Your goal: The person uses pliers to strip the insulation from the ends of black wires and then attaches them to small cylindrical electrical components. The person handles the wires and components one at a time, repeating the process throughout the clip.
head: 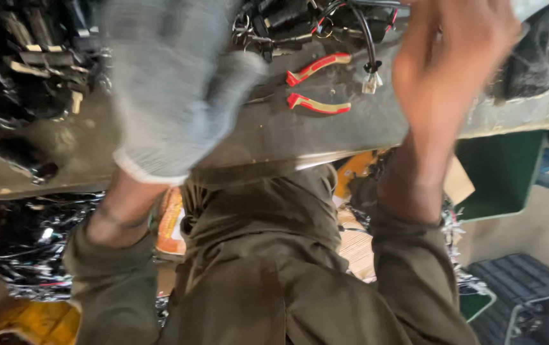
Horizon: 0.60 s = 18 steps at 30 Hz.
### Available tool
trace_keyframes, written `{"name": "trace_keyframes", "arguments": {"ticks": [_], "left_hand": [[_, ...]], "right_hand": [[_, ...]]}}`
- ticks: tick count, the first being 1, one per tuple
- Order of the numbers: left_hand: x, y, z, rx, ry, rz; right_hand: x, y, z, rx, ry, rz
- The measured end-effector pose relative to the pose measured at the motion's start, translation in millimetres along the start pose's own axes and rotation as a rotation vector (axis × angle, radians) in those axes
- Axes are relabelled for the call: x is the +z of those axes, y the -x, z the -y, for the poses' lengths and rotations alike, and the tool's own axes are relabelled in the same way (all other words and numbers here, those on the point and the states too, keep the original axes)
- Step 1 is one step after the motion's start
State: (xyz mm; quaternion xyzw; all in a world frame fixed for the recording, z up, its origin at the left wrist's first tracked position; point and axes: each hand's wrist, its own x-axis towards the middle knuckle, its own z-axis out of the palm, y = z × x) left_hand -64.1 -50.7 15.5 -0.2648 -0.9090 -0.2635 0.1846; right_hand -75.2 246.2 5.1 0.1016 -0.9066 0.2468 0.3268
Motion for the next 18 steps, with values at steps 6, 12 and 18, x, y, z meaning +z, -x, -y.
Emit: {"name": "trace_keyframes", "arguments": {"ticks": [6, 12, 18], "left_hand": [[25.4, -14.2, -50.1, -0.039, 0.613, 0.003], [22.1, 26.1, -55.8, -0.424, 1.144, 0.289], [54.9, 35.1, -55.4, -0.730, 1.391, -0.038]], "right_hand": [[-29.3, 16.0, 57.2, -0.177, -0.128, 0.071], [22.7, 50.6, 63.9, 0.494, -0.870, 0.294], [8.4, 60.9, 97.6, 0.720, -1.472, 0.091]]}}
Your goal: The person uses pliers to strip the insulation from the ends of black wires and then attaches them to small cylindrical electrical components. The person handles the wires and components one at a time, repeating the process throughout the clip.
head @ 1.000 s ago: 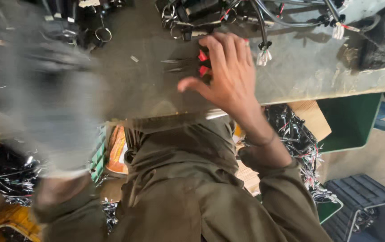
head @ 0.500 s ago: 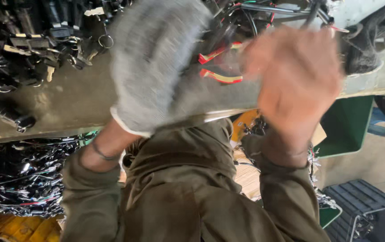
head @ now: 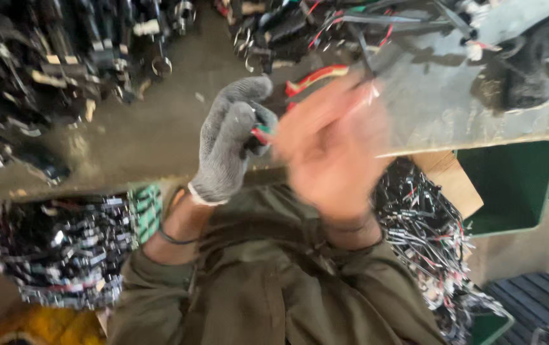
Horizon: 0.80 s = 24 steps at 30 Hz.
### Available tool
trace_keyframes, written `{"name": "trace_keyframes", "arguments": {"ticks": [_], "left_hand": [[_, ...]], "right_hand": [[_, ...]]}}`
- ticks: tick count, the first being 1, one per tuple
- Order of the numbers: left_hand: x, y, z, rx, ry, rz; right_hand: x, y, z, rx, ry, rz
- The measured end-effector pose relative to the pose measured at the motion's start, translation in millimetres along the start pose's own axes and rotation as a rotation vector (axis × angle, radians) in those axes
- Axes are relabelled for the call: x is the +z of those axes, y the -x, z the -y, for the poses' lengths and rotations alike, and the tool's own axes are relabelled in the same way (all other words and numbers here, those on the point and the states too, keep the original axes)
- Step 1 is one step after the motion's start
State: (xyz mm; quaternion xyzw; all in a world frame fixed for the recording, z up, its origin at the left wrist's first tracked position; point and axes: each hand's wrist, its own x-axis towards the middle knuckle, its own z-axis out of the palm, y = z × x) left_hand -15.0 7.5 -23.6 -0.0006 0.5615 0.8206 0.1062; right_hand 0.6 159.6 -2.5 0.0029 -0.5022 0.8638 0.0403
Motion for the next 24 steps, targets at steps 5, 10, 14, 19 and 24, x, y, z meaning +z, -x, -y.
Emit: {"name": "trace_keyframes", "arguments": {"ticks": [5, 10, 14, 19, 24], "left_hand": [[-18.2, -8.8, 22.6, 0.135, -0.168, 0.249], [-58.8, -13.5, 33.6, -0.071, -0.034, 0.264], [-56.2, -5.4, 19.6, 0.088, -0.235, 0.132], [-20.0, 9.4, -27.9, 0.125, 0.103, 0.246], [17.3, 6.3, -38.0, 0.210, -0.174, 0.358]], "right_hand": [[32.1, 2.7, 35.7, -0.135, 0.429, 0.559], [7.9, -0.5, 39.6, -0.317, 1.023, 0.484], [15.2, -11.4, 11.8, -0.206, 1.251, 0.428], [2.2, -21.5, 25.1, -0.350, 1.234, 0.374], [10.1, -21.2, 62.0, -0.209, 0.499, 0.309]]}}
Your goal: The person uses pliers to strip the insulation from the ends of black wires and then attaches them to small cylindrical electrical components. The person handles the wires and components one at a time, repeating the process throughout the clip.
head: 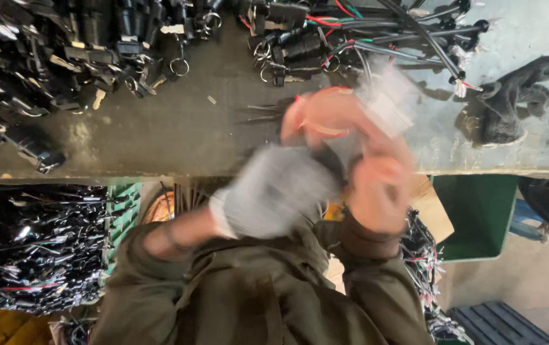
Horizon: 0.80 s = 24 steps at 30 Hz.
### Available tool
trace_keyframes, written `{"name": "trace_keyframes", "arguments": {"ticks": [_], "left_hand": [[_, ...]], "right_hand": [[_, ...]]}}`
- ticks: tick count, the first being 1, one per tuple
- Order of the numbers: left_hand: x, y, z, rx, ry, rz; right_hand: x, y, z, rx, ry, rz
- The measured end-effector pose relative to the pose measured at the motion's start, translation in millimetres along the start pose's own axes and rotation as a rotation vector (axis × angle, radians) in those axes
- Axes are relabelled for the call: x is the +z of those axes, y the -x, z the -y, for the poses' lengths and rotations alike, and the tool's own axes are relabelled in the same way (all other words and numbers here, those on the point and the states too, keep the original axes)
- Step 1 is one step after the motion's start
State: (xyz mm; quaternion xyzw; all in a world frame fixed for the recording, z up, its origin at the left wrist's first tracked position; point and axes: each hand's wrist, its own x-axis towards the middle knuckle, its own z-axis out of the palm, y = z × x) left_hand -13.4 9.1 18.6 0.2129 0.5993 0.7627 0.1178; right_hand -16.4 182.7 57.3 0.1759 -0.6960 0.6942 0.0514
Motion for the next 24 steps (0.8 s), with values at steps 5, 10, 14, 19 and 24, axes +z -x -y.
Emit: {"name": "trace_keyframes", "arguments": {"ticks": [5, 10, 14, 19, 24], "left_hand": [[39.3, 16.4, 14.7, -0.068, -0.157, 0.302], [26.3, 6.1, 13.4, 0.223, -0.405, 0.161], [-5.8, 0.3, 7.4, 0.084, -0.455, 0.117], [-22.9, 5.3, 6.3, -0.379, 0.425, -0.176], [-26.8, 8.7, 15.0, -0.013, -0.169, -0.284]], "right_hand": [[-33.0, -24.4, 20.4, -0.094, -0.786, 0.088], [-67.0, 5.0, -10.4, -0.118, -0.840, 0.119], [-69.9, 1.6, -14.3, -0.158, -0.862, -0.039], [-5.8, -14.2, -43.4, 0.204, -1.737, -0.269], [32.0, 39.6, -89.7, 0.175, 0.143, 0.000]]}}
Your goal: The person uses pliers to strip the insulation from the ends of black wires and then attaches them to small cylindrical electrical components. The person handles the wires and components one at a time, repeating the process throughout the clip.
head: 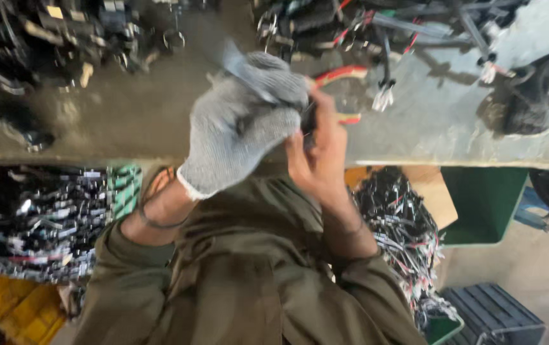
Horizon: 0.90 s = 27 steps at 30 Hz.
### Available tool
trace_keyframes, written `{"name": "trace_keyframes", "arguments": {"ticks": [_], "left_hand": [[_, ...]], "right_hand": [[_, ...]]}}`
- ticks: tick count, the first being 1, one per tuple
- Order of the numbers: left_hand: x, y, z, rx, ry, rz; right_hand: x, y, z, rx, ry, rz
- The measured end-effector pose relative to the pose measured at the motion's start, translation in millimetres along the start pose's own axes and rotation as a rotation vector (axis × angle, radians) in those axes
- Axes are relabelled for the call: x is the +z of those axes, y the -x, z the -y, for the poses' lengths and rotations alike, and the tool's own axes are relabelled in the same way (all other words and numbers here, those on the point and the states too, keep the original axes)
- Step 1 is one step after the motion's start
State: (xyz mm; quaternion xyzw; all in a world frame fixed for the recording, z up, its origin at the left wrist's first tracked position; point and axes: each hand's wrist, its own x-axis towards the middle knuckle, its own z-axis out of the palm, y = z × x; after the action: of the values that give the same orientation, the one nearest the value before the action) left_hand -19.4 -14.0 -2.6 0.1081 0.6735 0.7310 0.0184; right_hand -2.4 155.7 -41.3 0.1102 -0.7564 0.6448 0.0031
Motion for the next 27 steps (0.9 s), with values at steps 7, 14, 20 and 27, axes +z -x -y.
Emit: {"name": "trace_keyframes", "arguments": {"ticks": [7, 14, 20, 27], "left_hand": [[15.8, 16.1, 28.7, -0.121, 0.157, -0.200], [-7.2, 13.3, 26.4, -0.228, 0.404, 0.015], [-5.9, 8.9, 9.2, -0.099, 0.076, -0.032], [-22.1, 1.4, 4.3, 0.138, -0.402, 0.117]], "right_hand": [[-10.3, -1.7, -22.6, -0.348, 0.703, -0.253], [-16.9, 13.9, -25.5, 0.237, -0.441, 0.035], [-24.0, 9.5, -28.1, -0.181, 0.318, 0.086], [-25.7, 6.3, -3.3, -0.066, 0.282, 0.112]]}}
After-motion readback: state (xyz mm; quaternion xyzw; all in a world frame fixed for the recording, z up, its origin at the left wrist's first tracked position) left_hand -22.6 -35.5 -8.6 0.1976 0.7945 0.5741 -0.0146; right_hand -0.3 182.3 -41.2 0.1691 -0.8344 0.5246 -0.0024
